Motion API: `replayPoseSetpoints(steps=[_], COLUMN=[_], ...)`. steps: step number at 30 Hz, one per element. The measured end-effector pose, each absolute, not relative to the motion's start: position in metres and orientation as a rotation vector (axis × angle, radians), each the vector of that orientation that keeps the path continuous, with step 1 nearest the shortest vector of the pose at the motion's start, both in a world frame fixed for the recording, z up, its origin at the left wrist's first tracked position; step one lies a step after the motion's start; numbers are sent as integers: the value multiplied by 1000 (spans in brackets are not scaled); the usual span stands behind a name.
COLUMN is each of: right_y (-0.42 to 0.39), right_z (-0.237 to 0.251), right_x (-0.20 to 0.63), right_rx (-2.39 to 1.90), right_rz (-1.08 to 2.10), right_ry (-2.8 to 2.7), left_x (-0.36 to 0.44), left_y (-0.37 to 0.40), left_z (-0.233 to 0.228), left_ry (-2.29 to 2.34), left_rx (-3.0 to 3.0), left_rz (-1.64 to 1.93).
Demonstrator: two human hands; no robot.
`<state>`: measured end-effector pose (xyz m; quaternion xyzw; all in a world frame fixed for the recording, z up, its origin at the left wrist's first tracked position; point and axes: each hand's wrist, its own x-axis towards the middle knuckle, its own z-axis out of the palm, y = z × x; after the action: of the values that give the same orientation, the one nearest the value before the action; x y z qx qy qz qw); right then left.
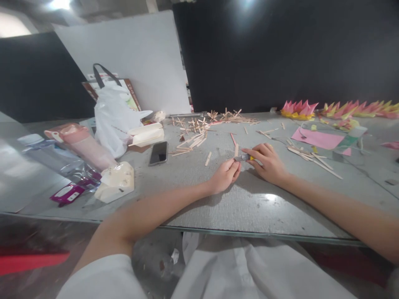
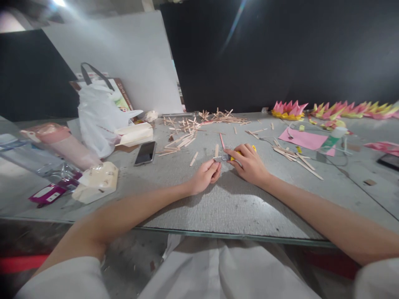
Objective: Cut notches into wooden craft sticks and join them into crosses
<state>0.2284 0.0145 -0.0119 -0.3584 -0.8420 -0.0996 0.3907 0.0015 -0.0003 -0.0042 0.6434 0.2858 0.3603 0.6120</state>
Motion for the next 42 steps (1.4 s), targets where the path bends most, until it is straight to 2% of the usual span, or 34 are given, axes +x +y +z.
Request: replayPoseSetpoints(steps=[8, 17, 27, 36, 42], right_y=[8, 6, -11, -15, -19], right_z=[-8, -13, -4, -2, 2], right_x=[225, 225, 206, 202, 201], right_rx=[-962, -992, -925, -973, -973], right_rz=[-314, 44, 539, 570, 706], right_ry=[-2164, -2070, -1982, -1874, -1838], left_x=[1, 4, -4, -4, -4], left_y=[2, 11, -1, 1, 2], left_z=[-8, -11, -5, -5, -5], left_ry=[698, 819, 770, 790, 821], left_rx=[1519, 1409, 2202, 2258, 2255], left_rz=[854, 858, 658, 653, 633])
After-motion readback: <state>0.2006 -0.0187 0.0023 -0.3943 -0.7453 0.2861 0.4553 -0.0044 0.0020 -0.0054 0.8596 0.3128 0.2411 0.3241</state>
